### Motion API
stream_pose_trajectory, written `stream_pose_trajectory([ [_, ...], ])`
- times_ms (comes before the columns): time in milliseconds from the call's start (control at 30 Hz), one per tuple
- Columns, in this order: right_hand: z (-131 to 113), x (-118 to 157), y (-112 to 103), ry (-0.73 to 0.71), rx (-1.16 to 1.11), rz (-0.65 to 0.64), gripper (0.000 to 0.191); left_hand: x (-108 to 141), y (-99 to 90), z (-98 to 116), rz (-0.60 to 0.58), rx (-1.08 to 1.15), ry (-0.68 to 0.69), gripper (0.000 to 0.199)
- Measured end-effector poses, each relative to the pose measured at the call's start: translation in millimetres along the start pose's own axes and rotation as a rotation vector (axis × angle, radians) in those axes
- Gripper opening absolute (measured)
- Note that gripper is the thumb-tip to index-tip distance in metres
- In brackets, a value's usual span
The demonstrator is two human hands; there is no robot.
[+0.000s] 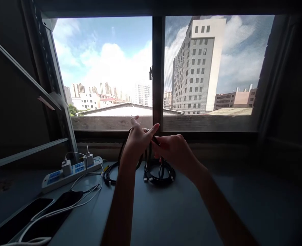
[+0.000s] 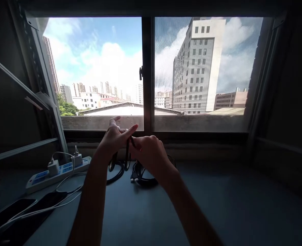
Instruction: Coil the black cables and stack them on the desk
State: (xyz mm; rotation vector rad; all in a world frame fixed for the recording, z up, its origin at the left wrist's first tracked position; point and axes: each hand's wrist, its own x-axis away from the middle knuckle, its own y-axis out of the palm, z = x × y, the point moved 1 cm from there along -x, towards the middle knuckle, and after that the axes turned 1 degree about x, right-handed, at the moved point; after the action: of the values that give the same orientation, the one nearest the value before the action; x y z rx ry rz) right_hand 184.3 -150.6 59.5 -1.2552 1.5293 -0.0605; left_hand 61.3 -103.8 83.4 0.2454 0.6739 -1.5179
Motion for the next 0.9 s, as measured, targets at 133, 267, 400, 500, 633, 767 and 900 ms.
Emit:
stream_pose_trajectory([
  [133, -8, 3, 1, -0.015, 0.064, -0.028, 0.021, -1, -2.9, -1, 0.041, -0.023, 0.058, 0.087],
  [267, -4, 1, -2, -0.058, -0.021, -0.045, 0.027, -2, -9.4, 2, 0.079, 0.085, 0.044, 0.076],
  [400, 24, -7, -4, 0.12, -0.048, -0.037, 0.037, 0, -13.7, 7, 0.149, 0.177, 0.084, 0.064],
  [500, 56, -11, 7, 0.414, 0.05, -0.09, 0.038, 1, -16.9, 8, 0.173, 0.178, 0.129, 0.055],
  [633, 83, -9, 36, 0.55, -0.072, -0.313, 0.04, 1, -20.6, 11, 0.24, 0.213, 0.224, 0.04],
  [767, 83, -10, 62, 0.57, -0.424, -0.496, 0.034, 1, -24.2, 13, 0.308, 0.243, 0.302, 0.038],
  [900, 69, -16, 68, 0.503, -0.763, -0.439, 0.02, 1, -29.8, 11, 0.301, 0.186, 0.359, 0.036],
])
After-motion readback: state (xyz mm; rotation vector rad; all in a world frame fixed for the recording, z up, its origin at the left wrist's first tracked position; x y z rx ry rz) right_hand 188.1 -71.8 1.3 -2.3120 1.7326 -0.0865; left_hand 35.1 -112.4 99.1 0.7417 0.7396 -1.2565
